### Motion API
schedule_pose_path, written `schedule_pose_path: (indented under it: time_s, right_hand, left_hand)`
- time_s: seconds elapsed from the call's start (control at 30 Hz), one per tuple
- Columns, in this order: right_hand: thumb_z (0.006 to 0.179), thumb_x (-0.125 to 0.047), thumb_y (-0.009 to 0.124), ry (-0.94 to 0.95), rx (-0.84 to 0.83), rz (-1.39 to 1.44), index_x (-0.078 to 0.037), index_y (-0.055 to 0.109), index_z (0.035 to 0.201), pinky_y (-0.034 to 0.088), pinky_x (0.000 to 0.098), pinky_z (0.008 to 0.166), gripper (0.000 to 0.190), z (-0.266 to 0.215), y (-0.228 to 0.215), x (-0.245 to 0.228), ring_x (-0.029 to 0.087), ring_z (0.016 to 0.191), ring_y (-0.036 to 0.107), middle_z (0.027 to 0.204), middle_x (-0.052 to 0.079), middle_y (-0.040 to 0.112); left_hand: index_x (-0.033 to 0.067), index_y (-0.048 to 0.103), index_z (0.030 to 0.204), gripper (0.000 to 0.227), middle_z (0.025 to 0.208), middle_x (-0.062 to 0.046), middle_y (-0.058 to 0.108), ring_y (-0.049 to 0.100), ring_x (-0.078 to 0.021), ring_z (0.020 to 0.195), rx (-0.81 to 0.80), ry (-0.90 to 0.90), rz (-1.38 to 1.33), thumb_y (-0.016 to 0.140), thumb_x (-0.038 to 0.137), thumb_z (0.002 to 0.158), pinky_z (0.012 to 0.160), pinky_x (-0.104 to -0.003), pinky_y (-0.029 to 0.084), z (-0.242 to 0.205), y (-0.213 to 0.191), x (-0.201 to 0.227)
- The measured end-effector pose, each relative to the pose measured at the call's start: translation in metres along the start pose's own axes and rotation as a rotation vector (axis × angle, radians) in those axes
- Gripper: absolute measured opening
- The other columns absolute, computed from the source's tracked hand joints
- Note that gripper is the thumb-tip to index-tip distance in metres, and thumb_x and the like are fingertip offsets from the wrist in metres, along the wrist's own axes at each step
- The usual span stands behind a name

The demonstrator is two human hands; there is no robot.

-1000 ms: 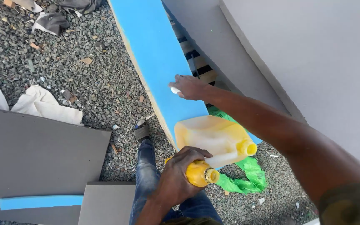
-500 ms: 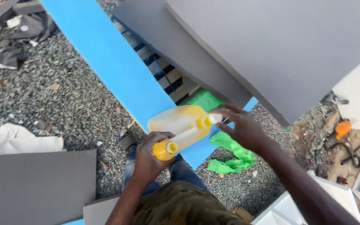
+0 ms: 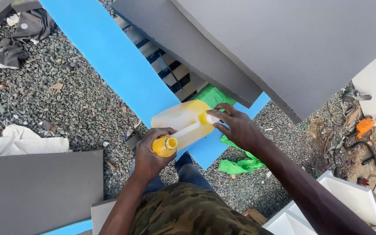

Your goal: Refilling a small yellow glue bottle from a larger white container in a workshop environment.

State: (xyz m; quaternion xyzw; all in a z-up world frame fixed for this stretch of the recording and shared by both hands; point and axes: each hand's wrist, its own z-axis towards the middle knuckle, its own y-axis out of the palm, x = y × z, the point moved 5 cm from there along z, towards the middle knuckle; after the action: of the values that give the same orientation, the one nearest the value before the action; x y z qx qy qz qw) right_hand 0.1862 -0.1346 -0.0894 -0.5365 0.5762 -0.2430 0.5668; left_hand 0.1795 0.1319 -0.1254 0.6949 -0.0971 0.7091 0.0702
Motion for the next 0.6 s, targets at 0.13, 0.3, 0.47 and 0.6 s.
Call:
schedule_pose_path:
  time_s: [0.13, 0.3, 0.47, 0.6]
  right_hand:
    - [0.102, -0.024, 0.063, -0.021, -0.019, -0.102, -0.015, 0.062, 0.136, 0.067, 0.0533, 0.079, 0.035, 0.002, 0.011, 0.003, 0.037, 0.098, 0.074, 0.129, 0.011, 0.055]
    - [0.104, -0.031, 0.062, 0.003, 0.038, -0.174, -0.013, 0.060, 0.139, 0.068, 0.0501, 0.074, 0.040, 0.002, 0.021, 0.003, 0.039, 0.095, 0.075, 0.123, 0.013, 0.056]
    - [0.106, -0.042, 0.058, 0.154, 0.120, -0.236, -0.004, 0.060, 0.133, 0.068, 0.0451, 0.064, 0.047, -0.004, 0.043, 0.014, 0.035, 0.082, 0.077, 0.108, 0.016, 0.063]
    - [0.108, -0.054, 0.051, 0.299, 0.076, -0.296, 0.003, 0.061, 0.123, 0.065, 0.0443, 0.057, 0.059, 0.005, 0.049, 0.015, 0.034, 0.074, 0.077, 0.093, 0.018, 0.067]
  left_hand:
    - [0.0013, 0.067, 0.098, 0.039, 0.109, -0.017, 0.075, 0.071, -0.0428, 0.103, -0.018, -0.020, 0.003, 0.088, -0.003, 0.066, 0.095, -0.057, 0.053, 0.000, 0.000, -0.002]
    - [0.0023, 0.067, 0.100, 0.041, 0.109, -0.016, 0.075, 0.071, -0.0416, 0.103, 0.000, -0.006, 0.021, 0.089, -0.003, 0.066, 0.096, -0.056, 0.053, 0.001, 0.001, 0.001]
    - [0.0044, 0.067, 0.099, 0.039, 0.107, -0.013, 0.075, 0.072, -0.0385, 0.102, 0.026, 0.019, 0.037, 0.089, -0.001, 0.068, 0.096, -0.054, 0.053, 0.000, 0.006, -0.003]
    - [0.0051, 0.068, 0.099, 0.039, 0.105, -0.011, 0.076, 0.073, -0.0371, 0.100, 0.046, 0.033, 0.035, 0.090, 0.000, 0.068, 0.096, -0.052, 0.054, 0.002, 0.004, -0.006]
